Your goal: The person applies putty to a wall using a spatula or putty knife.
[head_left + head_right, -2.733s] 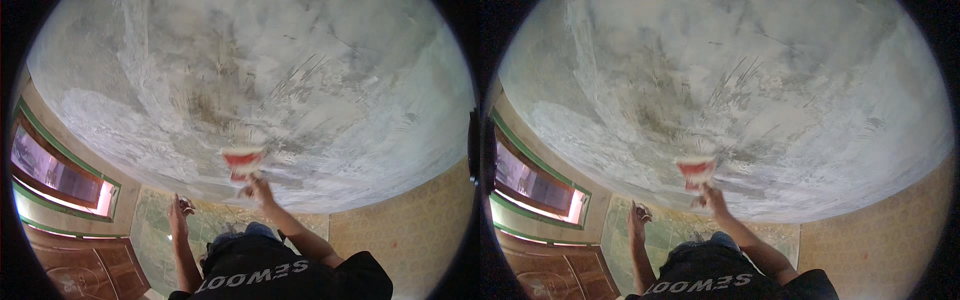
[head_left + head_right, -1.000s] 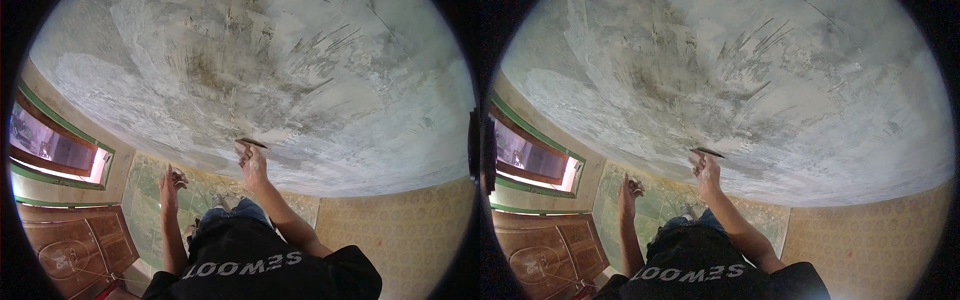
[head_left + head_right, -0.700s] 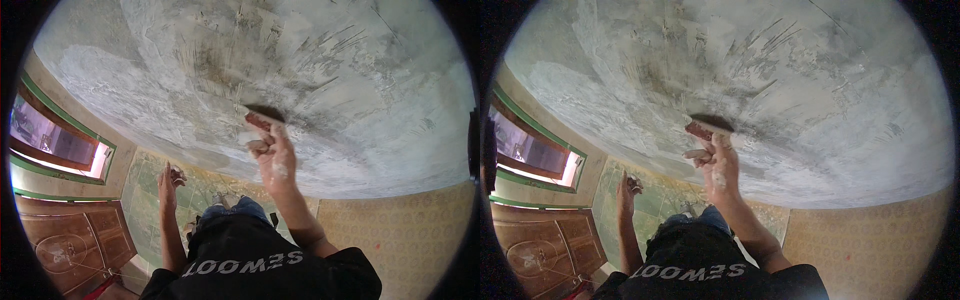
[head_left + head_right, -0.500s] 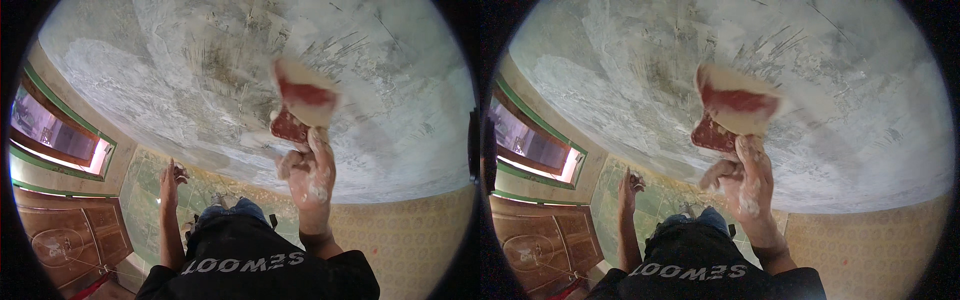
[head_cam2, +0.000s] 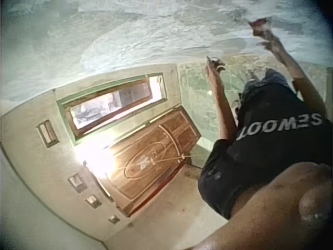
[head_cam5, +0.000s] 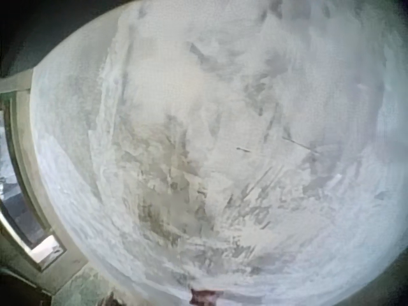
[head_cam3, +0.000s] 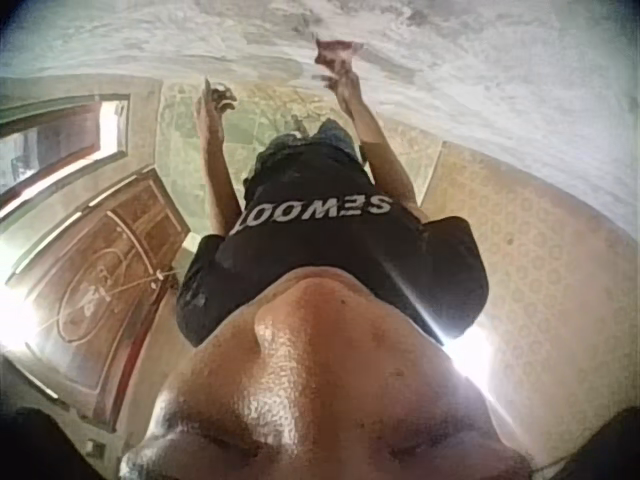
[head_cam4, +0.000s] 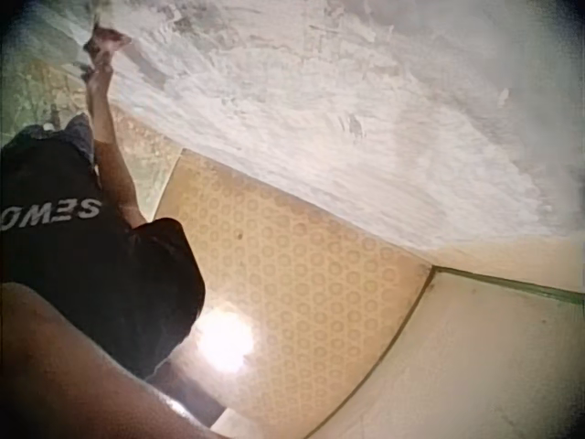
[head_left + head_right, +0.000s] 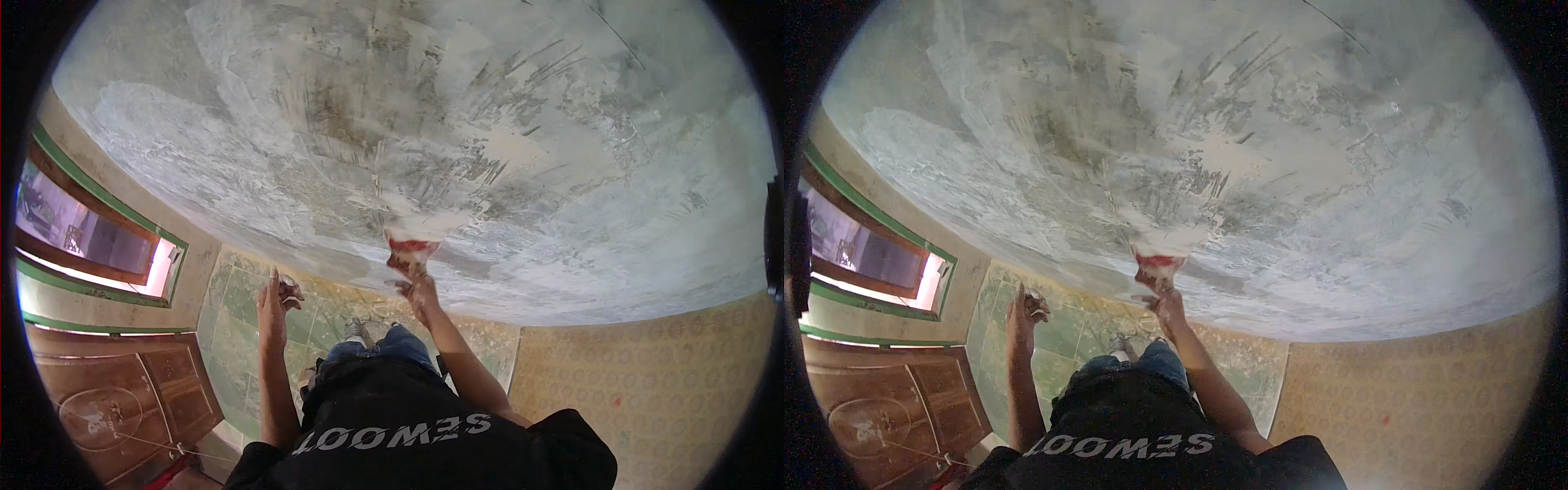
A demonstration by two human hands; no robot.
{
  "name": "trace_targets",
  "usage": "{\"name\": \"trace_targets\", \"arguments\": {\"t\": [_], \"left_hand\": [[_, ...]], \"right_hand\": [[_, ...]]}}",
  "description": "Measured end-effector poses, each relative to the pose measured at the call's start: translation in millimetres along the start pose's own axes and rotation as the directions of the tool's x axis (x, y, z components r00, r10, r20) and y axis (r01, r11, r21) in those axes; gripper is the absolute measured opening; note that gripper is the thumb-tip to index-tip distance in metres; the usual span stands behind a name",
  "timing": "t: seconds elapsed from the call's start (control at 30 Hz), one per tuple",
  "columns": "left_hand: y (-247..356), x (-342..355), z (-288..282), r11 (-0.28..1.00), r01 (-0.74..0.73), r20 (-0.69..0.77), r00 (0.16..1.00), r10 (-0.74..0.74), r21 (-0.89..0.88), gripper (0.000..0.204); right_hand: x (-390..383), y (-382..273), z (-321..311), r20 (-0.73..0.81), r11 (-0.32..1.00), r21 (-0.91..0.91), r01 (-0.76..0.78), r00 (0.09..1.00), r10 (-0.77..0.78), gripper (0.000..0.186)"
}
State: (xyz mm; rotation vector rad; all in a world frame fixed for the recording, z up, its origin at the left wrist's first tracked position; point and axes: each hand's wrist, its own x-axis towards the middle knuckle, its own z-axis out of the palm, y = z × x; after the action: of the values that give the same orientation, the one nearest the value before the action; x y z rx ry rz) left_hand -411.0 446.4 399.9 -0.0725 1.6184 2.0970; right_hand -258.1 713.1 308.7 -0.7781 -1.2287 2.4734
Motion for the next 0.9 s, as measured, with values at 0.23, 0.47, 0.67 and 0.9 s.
{"name": "trace_targets", "arguments": {"t": [0.23, 0.47, 0.67, 0.9], "left_hand": [[-1, 6, 9, 1.0, 0.014, 0.005, 1.0, -0.014, 0.016, 0.042], [-5, 9, 12, 0.999, 0.012, 0.029, 1.0, -0.011, -0.032, 0.041], [4, 5, 15, 0.999, -0.038, 0.022, 0.999, 0.038, -0.018, 0.04], [13, 1, 19, 0.998, -0.038, 0.064, 0.997, 0.04, -0.041, 0.041]], "right_hand": [[-17, 33, -27, -0.096, 0.969, 0.204, -0.14, 0.982, 0.162, 0.04], [-40, -134, 85, -0.192, 0.987, 0.041, 0.154, 0.971, -0.143, 0.035], [-121, -236, 175, -0.102, 0.935, 0.04, 0.353, 0.932, -0.347, 0.036], [-178, -291, 205, -0.057, 0.71, -0.214, 0.671, 0.717, -0.695, 0.046]]}}
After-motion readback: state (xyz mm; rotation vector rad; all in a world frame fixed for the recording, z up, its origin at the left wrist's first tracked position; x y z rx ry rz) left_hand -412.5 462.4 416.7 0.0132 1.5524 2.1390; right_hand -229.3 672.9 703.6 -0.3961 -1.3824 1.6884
